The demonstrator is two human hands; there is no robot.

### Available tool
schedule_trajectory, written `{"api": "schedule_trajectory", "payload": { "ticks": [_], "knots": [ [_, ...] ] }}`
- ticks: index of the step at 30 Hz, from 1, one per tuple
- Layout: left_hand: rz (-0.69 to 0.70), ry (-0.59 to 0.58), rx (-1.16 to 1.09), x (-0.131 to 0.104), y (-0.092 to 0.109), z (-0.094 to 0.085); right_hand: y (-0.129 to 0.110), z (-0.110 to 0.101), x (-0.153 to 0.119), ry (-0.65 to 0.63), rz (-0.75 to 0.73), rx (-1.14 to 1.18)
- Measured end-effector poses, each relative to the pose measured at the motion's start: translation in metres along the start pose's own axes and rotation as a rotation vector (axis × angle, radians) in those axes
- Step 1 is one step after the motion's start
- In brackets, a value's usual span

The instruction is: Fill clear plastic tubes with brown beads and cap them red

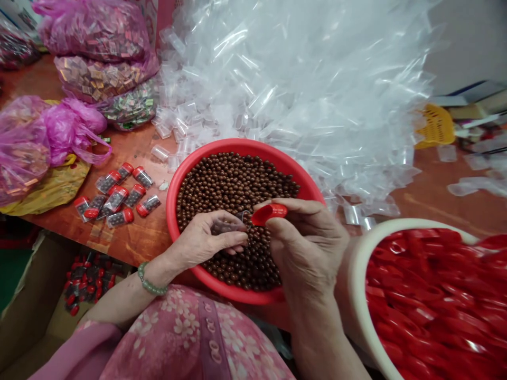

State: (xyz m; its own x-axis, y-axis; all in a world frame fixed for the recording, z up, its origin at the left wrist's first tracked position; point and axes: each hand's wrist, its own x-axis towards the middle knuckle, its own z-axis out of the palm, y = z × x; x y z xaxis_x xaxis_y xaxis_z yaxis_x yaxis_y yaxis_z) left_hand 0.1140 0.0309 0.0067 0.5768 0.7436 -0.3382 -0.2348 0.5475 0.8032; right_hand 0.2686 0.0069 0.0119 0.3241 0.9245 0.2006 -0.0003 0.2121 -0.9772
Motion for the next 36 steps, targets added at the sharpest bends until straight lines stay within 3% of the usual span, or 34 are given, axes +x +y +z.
{"api": "schedule_trajectory", "payload": {
  "ticks": [8,13,24,36],
  "knots": [
    [0.044,-0.046,0.058,0.002,0.000,0.001,-0.005,0.008,0.006,-0.296,-0.220,-0.244],
    [0.065,-0.081,0.109,0.003,-0.005,-0.001,-0.007,0.006,0.007,-0.423,-0.277,-0.357],
    [0.041,-0.150,0.133,0.004,-0.006,-0.003,-0.013,-0.006,0.014,-0.561,-0.311,-0.457],
    [0.019,-0.198,0.159,0.004,-0.007,-0.003,-0.019,-0.001,0.010,-0.586,-0.270,-0.489]
  ]
}}
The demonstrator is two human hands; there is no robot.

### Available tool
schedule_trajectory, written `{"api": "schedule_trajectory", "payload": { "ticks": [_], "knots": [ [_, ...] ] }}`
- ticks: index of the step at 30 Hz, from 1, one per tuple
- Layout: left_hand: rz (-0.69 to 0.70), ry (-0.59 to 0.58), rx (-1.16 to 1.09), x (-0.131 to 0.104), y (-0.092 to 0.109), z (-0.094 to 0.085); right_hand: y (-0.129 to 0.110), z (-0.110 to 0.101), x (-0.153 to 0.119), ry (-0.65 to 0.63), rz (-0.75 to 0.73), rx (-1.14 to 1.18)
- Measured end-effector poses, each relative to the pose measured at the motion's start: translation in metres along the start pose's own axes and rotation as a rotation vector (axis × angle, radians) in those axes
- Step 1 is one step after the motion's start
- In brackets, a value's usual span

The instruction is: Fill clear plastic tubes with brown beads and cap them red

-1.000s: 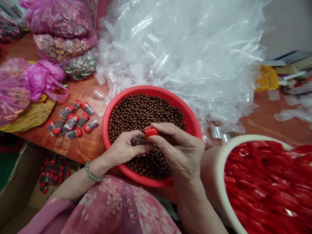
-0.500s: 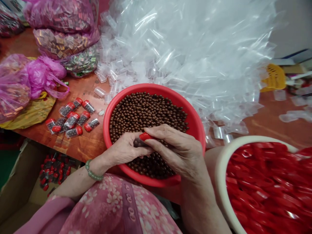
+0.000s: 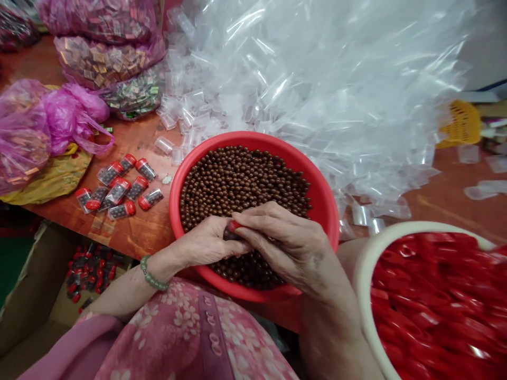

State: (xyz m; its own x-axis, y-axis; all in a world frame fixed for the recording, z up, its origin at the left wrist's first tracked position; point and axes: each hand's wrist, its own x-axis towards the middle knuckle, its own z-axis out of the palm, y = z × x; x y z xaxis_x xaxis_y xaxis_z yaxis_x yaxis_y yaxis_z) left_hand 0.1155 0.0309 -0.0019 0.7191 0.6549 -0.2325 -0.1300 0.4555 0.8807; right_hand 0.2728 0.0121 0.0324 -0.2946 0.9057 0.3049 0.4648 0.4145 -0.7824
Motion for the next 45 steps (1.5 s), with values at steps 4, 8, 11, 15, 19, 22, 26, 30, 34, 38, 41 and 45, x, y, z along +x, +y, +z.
{"api": "schedule_trajectory", "payload": {
  "ticks": [4,8,11,15,19,22,26,30,34,38,41,45],
  "knots": [
    [-0.053,0.012,-0.055,-0.001,0.002,0.001,0.002,0.014,-0.007,0.157,0.080,0.012],
    [-0.042,-0.023,-0.061,-0.002,0.005,0.000,0.001,0.025,-0.013,0.384,0.206,0.117],
    [-0.042,-0.022,-0.066,-0.002,0.006,0.000,-0.001,0.031,-0.012,0.499,0.262,0.193],
    [-0.044,-0.024,-0.089,-0.002,0.005,-0.001,-0.005,0.040,-0.010,0.544,0.278,0.206],
    [-0.059,0.004,-0.116,-0.002,0.005,-0.002,-0.005,0.046,-0.013,0.568,0.269,0.157],
    [-0.057,0.013,-0.100,-0.002,0.005,-0.002,-0.003,0.046,-0.015,0.544,0.238,0.126],
    [-0.018,0.015,-0.075,-0.002,0.002,-0.001,-0.001,0.040,-0.016,0.488,0.198,0.091],
    [0.008,0.055,-0.034,-0.001,0.000,0.000,0.000,0.033,-0.016,0.389,0.149,0.095],
    [-0.014,0.085,0.015,0.000,-0.001,-0.001,0.000,0.031,-0.016,0.340,0.161,0.129],
    [-0.008,0.057,-0.010,0.001,-0.003,-0.003,-0.001,0.033,-0.019,0.350,0.122,0.038],
    [0.020,0.044,0.026,0.001,-0.004,-0.003,0.000,0.034,-0.021,0.328,0.096,0.014],
    [0.028,0.039,0.041,0.000,-0.004,-0.002,0.001,0.029,-0.022,0.299,0.057,-0.034]
  ]
}}
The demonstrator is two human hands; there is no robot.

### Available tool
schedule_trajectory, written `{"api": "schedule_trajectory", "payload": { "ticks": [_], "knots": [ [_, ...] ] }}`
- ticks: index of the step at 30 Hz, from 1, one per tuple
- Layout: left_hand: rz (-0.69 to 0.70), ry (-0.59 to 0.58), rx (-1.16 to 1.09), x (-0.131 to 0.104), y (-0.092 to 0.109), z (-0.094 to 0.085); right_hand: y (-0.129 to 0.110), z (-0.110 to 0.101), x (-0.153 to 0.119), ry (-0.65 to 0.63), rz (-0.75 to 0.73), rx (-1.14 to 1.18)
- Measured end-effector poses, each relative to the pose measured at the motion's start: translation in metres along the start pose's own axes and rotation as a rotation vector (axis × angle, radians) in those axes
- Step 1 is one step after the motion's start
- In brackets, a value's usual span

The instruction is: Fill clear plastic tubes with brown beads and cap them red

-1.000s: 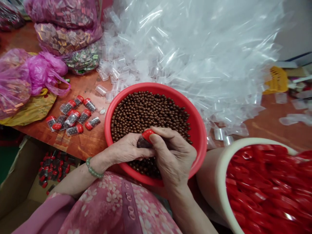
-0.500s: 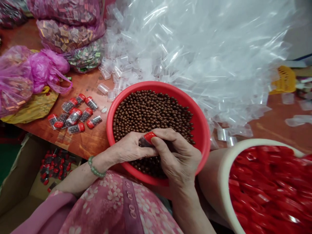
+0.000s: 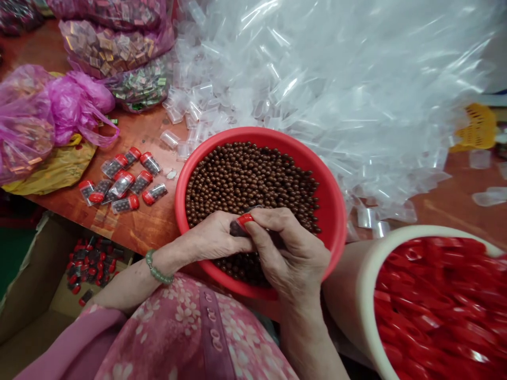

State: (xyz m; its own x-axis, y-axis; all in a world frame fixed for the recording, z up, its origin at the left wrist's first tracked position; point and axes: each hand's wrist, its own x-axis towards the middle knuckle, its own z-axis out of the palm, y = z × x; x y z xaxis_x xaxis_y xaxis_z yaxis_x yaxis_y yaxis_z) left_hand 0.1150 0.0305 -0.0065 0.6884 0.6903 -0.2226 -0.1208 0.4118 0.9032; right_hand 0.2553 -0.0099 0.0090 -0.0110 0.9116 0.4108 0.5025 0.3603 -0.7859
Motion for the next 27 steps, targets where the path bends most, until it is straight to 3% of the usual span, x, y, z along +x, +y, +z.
{"api": "schedule_trajectory", "payload": {
  "ticks": [5,7,12,17,20,27],
  "knots": [
    [-0.016,0.020,0.109,0.001,-0.001,0.000,0.000,-0.004,0.003,-0.095,0.107,0.116],
    [-0.022,0.027,0.142,0.001,-0.001,0.000,0.000,-0.002,0.002,-0.078,0.122,0.132],
    [-0.048,0.004,0.029,0.000,0.001,0.000,0.005,0.002,-0.008,0.006,-0.074,-0.004],
    [-0.169,-0.055,-0.170,-0.002,0.003,-0.001,0.005,-0.003,-0.012,-0.165,-0.260,-0.343],
    [-0.217,-0.042,-0.284,-0.002,0.004,-0.001,0.002,-0.003,-0.008,-0.205,-0.308,-0.515],
    [-0.234,-0.049,-0.370,-0.002,0.010,0.004,-0.001,0.003,-0.001,-0.081,-0.399,-0.554]
  ]
}}
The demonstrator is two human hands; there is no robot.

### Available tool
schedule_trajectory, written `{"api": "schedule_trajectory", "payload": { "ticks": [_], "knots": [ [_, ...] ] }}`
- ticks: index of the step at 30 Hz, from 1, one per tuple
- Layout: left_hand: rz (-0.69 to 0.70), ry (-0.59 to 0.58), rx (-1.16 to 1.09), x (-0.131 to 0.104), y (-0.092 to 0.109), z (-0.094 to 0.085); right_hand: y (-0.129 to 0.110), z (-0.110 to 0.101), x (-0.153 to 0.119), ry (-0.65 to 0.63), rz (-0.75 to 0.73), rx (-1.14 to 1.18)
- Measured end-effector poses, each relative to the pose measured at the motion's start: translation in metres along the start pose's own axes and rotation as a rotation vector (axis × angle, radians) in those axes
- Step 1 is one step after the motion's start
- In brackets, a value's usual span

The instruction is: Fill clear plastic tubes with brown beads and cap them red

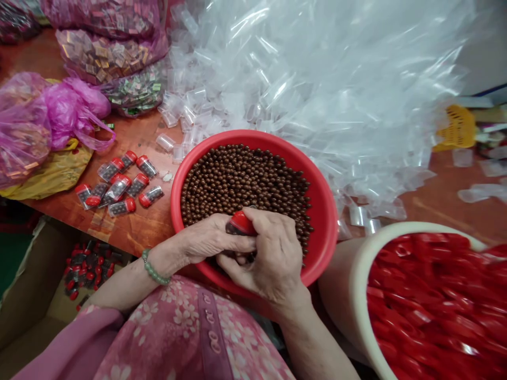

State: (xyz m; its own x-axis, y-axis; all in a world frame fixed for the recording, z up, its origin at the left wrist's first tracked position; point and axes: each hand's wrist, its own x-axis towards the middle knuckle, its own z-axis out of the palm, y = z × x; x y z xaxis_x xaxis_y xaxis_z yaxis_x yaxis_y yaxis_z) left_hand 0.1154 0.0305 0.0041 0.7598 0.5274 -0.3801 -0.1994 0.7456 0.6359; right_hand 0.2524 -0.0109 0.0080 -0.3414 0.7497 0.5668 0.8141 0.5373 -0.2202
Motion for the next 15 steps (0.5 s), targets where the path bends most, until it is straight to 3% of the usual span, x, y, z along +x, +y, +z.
{"api": "schedule_trajectory", "payload": {
  "ticks": [6,15],
  "knots": [
    [-0.024,-0.020,0.016,0.001,-0.001,0.004,0.003,0.002,0.001,0.082,-0.044,0.009],
    [0.017,-0.066,-0.048,0.002,-0.004,0.004,0.011,0.000,-0.001,0.083,-0.050,0.061]
  ]
}}
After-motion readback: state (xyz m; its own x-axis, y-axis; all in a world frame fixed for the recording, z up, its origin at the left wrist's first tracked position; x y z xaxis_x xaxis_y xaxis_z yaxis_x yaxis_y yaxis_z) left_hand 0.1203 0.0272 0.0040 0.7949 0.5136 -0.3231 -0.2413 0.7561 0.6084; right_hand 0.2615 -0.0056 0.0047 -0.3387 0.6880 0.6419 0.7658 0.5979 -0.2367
